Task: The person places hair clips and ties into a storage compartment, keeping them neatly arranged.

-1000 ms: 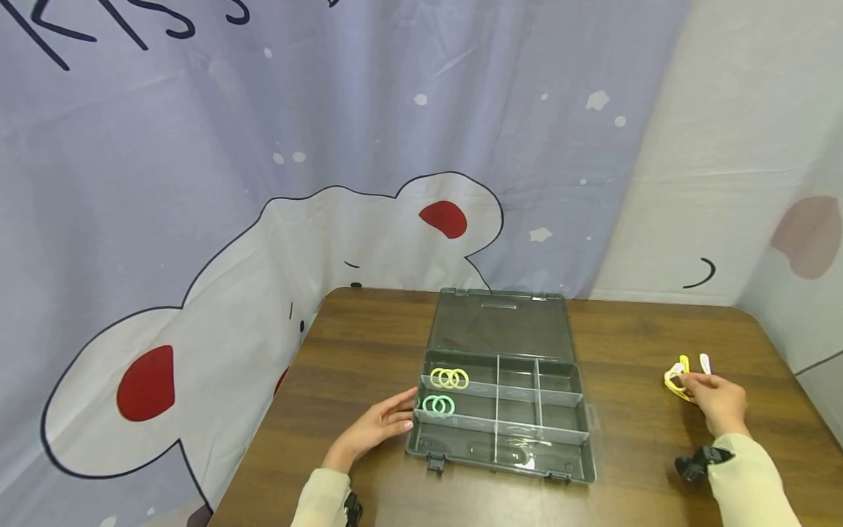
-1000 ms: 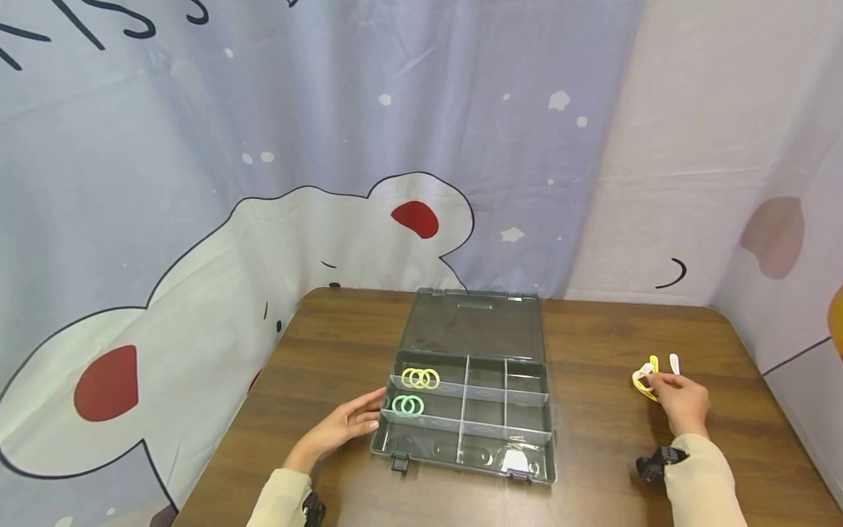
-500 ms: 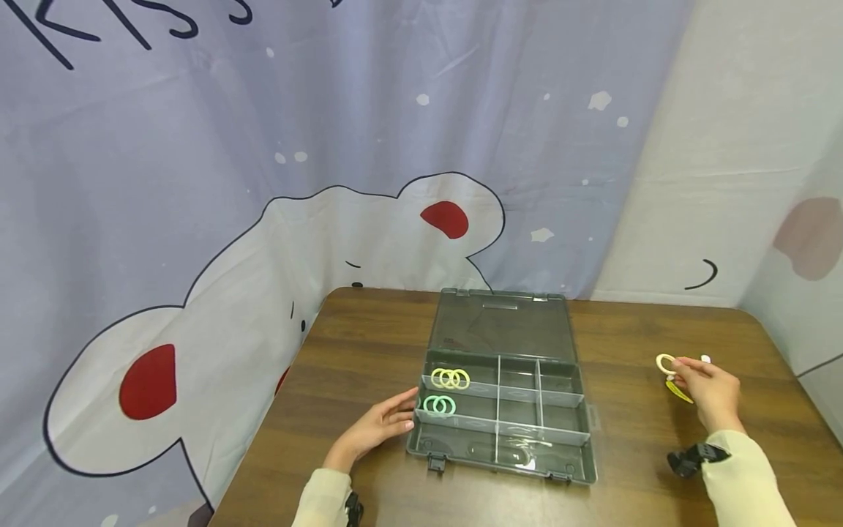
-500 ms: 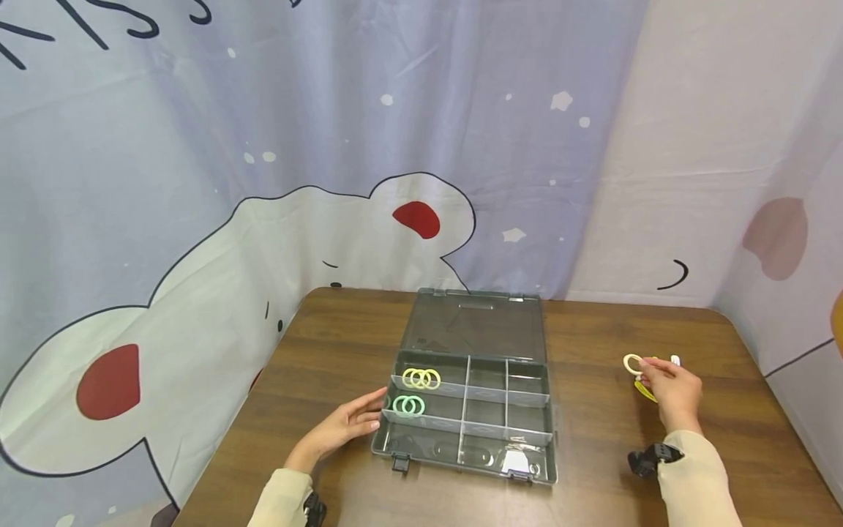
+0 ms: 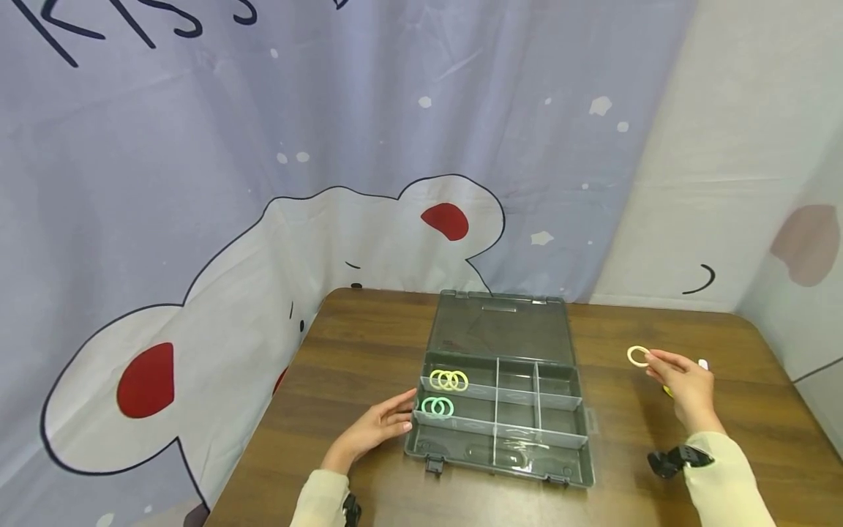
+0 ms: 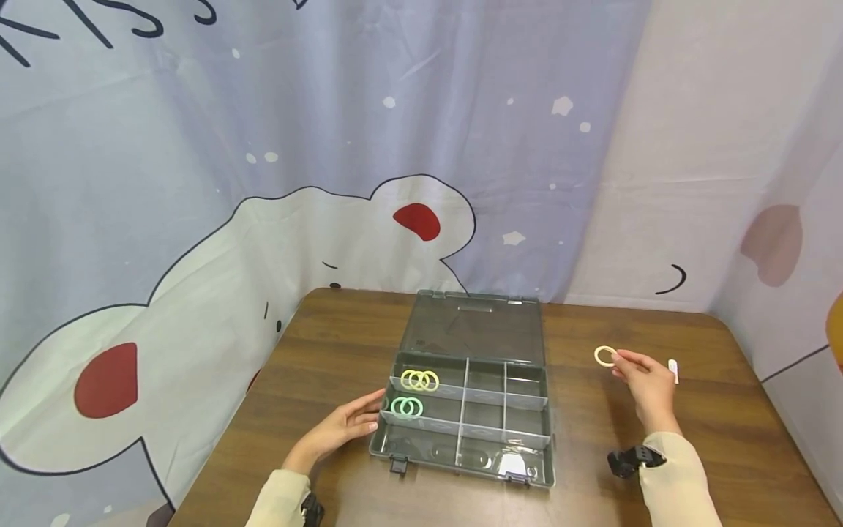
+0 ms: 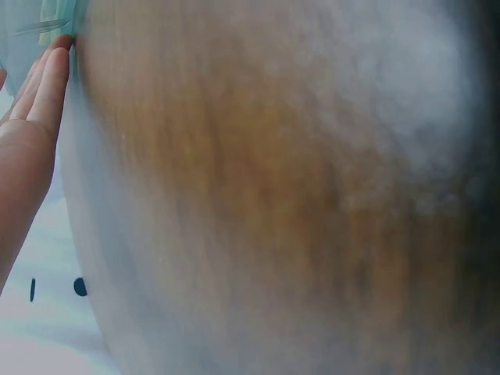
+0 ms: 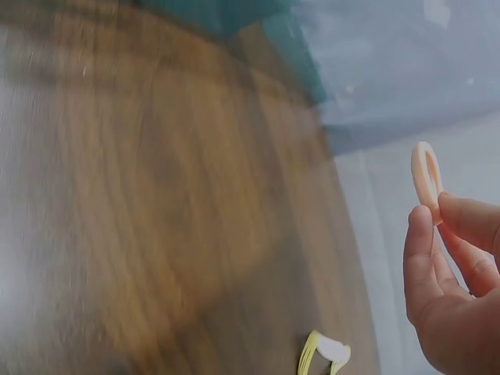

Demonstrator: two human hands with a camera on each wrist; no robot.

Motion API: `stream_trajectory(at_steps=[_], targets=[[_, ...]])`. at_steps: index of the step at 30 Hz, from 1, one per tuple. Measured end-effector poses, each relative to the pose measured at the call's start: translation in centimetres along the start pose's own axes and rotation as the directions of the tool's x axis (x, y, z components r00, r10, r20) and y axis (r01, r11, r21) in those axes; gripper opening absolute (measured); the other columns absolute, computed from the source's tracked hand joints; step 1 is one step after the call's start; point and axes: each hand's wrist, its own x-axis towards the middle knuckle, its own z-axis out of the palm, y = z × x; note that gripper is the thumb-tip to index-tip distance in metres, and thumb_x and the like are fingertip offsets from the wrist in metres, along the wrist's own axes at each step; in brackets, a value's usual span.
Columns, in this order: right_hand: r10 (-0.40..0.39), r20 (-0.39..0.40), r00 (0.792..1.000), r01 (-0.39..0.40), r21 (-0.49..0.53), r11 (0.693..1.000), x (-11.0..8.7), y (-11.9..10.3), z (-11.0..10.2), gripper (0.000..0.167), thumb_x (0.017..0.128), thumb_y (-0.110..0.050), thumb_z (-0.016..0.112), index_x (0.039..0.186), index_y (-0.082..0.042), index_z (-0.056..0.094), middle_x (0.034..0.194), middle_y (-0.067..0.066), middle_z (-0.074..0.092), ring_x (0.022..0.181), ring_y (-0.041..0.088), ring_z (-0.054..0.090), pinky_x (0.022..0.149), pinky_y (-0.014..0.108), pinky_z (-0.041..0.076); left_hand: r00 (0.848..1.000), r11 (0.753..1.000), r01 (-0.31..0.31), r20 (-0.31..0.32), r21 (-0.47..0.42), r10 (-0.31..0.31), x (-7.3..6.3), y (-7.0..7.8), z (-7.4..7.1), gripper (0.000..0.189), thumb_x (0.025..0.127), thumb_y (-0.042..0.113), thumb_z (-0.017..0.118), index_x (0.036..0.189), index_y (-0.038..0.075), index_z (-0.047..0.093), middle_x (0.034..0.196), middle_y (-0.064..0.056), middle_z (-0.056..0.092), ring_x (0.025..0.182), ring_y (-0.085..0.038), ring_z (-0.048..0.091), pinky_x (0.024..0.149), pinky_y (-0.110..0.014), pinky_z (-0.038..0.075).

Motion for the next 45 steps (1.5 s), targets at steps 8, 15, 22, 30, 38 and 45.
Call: stream_trajectory(at_steps=[8, 15, 22, 30, 38, 45], targets=[[-0.013, 0.055, 0.998, 0.012, 0.009, 1.0, -1.3, -1.5, 3.1, 0.014, 0.079, -0.013, 0.081, 0.09, -0.018, 0.076, 0.085, -0.007, 0.073, 0.073, 0.01, 0.071, 0.07, 0.022, 0.057, 1.0, 1.0, 0.003, -0.003, -0.007, -0.003, -0.1, -0.1, 0.1, 0.063, 0.097, 0.01, 0.058, 0.152, 0.009, 0.027, 0.148, -0.026, 0.034, 0.132, -0.038, 0.042, 0.103, -0.035, 0.043], [-0.052, 0.132, 0.99, 0.037, 0.114, 0.993, -1.3, -2.0, 4.8, 0.017, 0.082, -0.002, 0.075, 0.098, -0.007, 0.075, 0.089, 0.001, 0.074, 0.076, 0.017, 0.072, 0.073, 0.026, 0.057, 1.0, 1.0, -0.002, -0.007, -0.003, 0.002, -0.1, -0.2, 0.0, 0.064, 0.097, 0.013, 0.059, 0.152, 0.009, 0.027, 0.148, -0.026, 0.035, 0.131, -0.037, 0.043, 0.103, -0.035, 0.043], [-0.087, 0.162, 0.983, 0.069, 0.114, 0.991, -4.3, -5.5, 8.4, 0.012, 0.083, -0.005, 0.075, 0.094, -0.011, 0.075, 0.086, -0.001, 0.073, 0.075, 0.014, 0.071, 0.072, 0.025, 0.057, 1.0, 1.0, -0.005, -0.007, 0.005, 0.005, -0.1, -0.4, -0.1, 0.064, 0.097, 0.012, 0.059, 0.152, 0.008, 0.027, 0.148, -0.026, 0.035, 0.131, -0.038, 0.042, 0.103, -0.035, 0.044], [-0.029, 0.175, 0.984, 0.016, 0.073, 0.997, -7.4, -8.4, 12.5, 0.012, 0.086, 0.0, 0.07, 0.096, -0.006, 0.073, 0.084, -0.008, 0.072, 0.072, 0.008, 0.07, 0.072, 0.021, 0.056, 1.0, 1.0, -0.009, -0.009, 0.004, 0.009, 0.0, -0.2, 0.0, 0.064, 0.097, 0.012, 0.059, 0.152, 0.009, 0.028, 0.148, -0.025, 0.035, 0.131, -0.037, 0.043, 0.103, -0.034, 0.043], [-0.015, 0.228, 0.973, -0.006, 0.09, 0.996, -8.6, -8.1, 16.2, 0.018, 0.086, 0.008, 0.066, 0.104, 0.011, 0.066, 0.084, -0.002, 0.072, 0.072, 0.01, 0.07, 0.072, 0.022, 0.057, 1.0, 1.0, -0.007, -0.005, 0.0, 0.007, 0.0, -0.3, 0.1, 0.062, 0.097, 0.009, 0.057, 0.152, 0.009, 0.028, 0.147, -0.025, 0.035, 0.131, -0.038, 0.043, 0.103, -0.035, 0.043], [-0.007, 0.292, 0.956, -0.003, 0.032, 0.999, -9.6, -7.4, 19.1, 0.036, 0.087, 0.007, 0.066, 0.115, 0.024, 0.053, 0.086, -0.001, 0.072, 0.075, 0.01, 0.07, 0.073, 0.023, 0.057, 1.0, 1.0, -0.01, -0.002, 0.002, 0.01, 0.1, -0.3, 0.0, 0.062, 0.097, 0.011, 0.058, 0.152, 0.01, 0.028, 0.147, -0.025, 0.036, 0.131, -0.037, 0.042, 0.103, -0.034, 0.044]])
